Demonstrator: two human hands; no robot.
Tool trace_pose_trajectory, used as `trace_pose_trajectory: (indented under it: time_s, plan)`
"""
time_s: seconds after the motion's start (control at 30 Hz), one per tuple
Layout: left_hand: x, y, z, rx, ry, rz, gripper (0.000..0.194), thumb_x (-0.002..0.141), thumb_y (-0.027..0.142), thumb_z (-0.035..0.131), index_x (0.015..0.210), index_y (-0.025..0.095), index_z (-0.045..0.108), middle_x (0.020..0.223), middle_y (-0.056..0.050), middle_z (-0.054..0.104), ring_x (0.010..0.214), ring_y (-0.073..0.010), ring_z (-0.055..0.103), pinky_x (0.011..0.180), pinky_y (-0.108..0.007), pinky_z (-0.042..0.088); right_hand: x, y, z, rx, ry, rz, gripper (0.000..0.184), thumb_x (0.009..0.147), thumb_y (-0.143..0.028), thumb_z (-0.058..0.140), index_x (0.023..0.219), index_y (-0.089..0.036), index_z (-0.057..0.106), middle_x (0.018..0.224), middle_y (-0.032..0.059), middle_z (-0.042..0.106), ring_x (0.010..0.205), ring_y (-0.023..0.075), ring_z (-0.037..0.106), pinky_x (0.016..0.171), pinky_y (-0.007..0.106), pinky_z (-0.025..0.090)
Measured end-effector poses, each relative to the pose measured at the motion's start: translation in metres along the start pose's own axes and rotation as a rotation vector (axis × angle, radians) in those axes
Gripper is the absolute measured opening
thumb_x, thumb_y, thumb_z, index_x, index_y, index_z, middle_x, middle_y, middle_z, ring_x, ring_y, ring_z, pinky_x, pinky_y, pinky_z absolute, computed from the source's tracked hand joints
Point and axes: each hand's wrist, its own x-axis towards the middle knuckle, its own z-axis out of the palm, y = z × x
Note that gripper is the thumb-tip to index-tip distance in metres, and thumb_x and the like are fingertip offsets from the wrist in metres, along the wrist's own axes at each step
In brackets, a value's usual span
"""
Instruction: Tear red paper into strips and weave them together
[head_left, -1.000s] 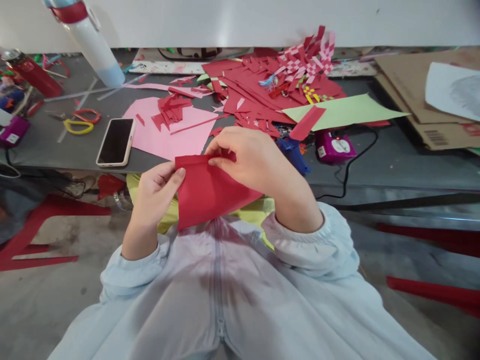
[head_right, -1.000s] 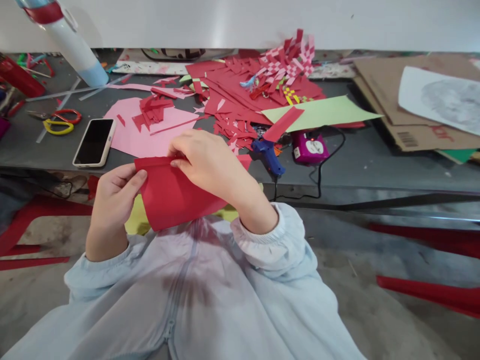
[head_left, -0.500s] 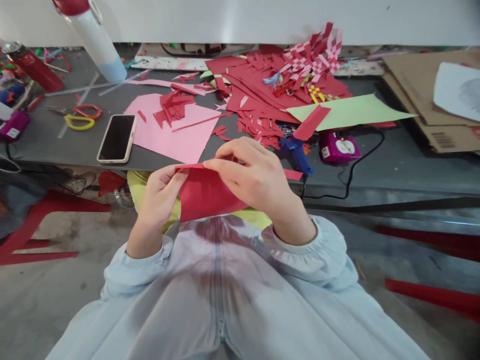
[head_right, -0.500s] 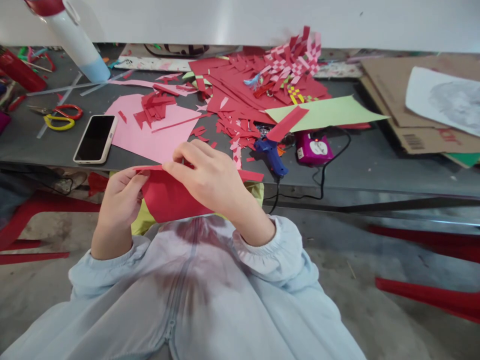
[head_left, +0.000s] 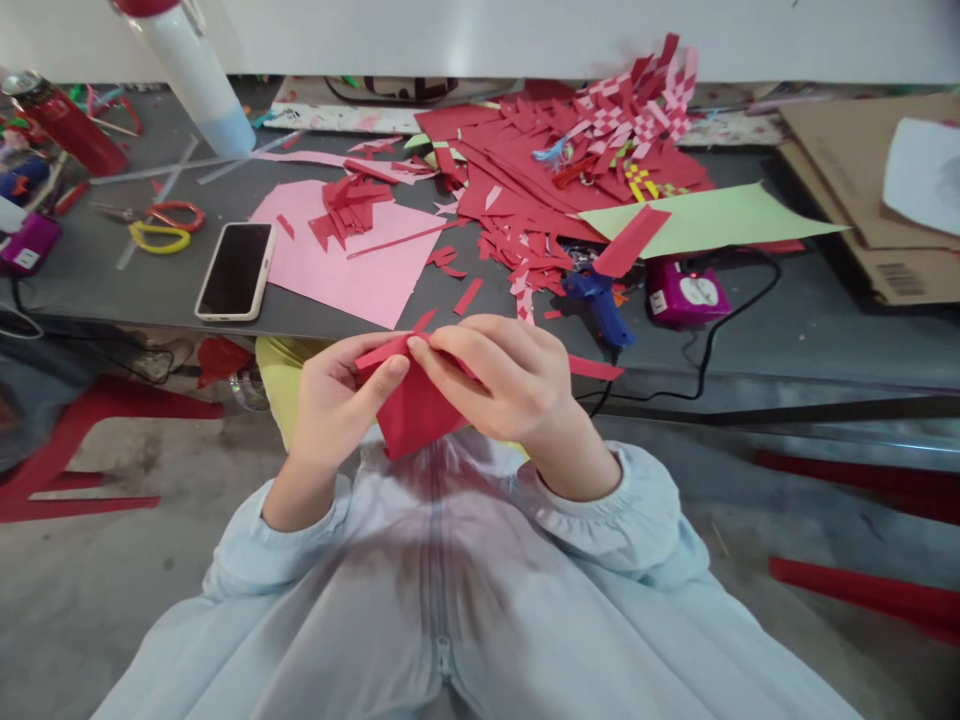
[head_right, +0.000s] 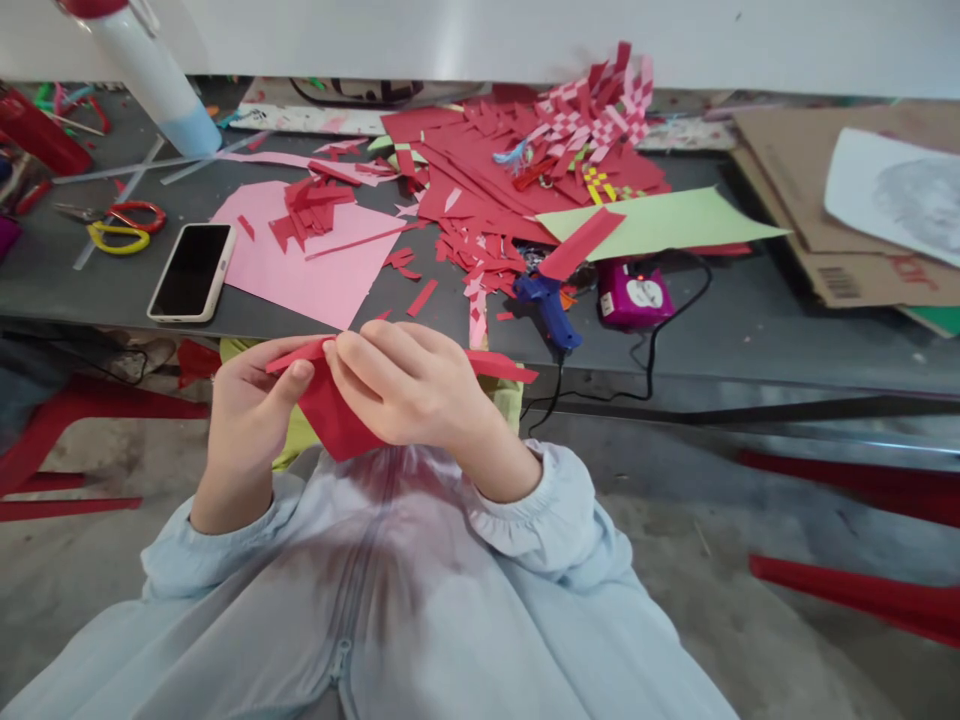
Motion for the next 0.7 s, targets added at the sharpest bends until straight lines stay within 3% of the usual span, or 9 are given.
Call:
trace_pose_trajectory:
  time_s: [0.2, 0.3, 0.47, 0.6, 0.7]
  plan:
    - [-0.004, 0.003, 0.004, 0.07, 0.081, 0.06, 0.014, 0.083, 0.034, 0.077, 0.092, 0.023, 0.08, 0.088, -0.003, 0.08, 0.079, -0.015, 0.074, 0.069, -0.02, 0.059, -0.009, 0.003, -0.005, -0.032, 0.045, -0.115, 0.02, 0.087, -0.004, 0.061, 0.081, -0.02, 0.072, 0.08, 0.0023, 0.069, 0.072, 0.0137, 0.058, 0.064, 0.027, 0.05]
    - [-0.006, 0.003, 0.003, 0.117, 0.094, 0.103, 0.012, 0.083, 0.03, 0.078, 0.093, 0.024, 0.08, 0.089, -0.002, 0.08, 0.079, -0.0143, 0.075, 0.069, -0.019, 0.06, -0.014, 0.004, -0.007, -0.029, 0.051, -0.1, 0.02, 0.086, -0.005, 0.06, 0.085, -0.021, 0.071, 0.082, 0.0022, 0.068, 0.074, 0.0145, 0.058, 0.067, 0.028, 0.053]
    - [-0.006, 0.007, 0.001, 0.287, 0.117, 0.26, 0.013, 0.084, 0.021, 0.075, 0.095, 0.025, 0.08, 0.09, 0.001, 0.08, 0.08, -0.0128, 0.075, 0.072, -0.018, 0.06, -0.011, -0.002, -0.016, 0.083, -0.028, 0.115, 0.015, 0.085, -0.021, 0.071, 0.099, -0.019, 0.07, 0.084, 0.0054, 0.069, 0.076, 0.0163, 0.06, 0.07, 0.031, 0.054]
    - [-0.007, 0.009, 0.0, 0.409, 0.106, 0.429, 0.02, 0.084, 0.015, 0.074, 0.099, 0.026, 0.079, 0.091, 0.003, 0.08, 0.078, -0.0117, 0.075, 0.072, -0.017, 0.059, -0.003, -0.009, -0.031, 0.131, -0.119, 0.357, 0.013, 0.089, -0.022, 0.066, 0.101, -0.018, 0.071, 0.089, 0.0074, 0.07, 0.082, 0.0181, 0.063, 0.077, 0.036, 0.053]
    - [-0.008, 0.009, -0.002, 0.451, 0.075, 0.56, 0.026, 0.084, 0.012, 0.074, 0.104, 0.029, 0.078, 0.092, 0.004, 0.08, 0.076, -0.011, 0.075, 0.071, -0.017, 0.059, 0.001, -0.011, -0.042, 0.171, -0.233, 0.436, 0.017, 0.09, -0.026, 0.066, 0.104, -0.018, 0.072, 0.094, 0.0087, 0.072, 0.088, 0.0205, 0.064, 0.082, 0.038, 0.052]
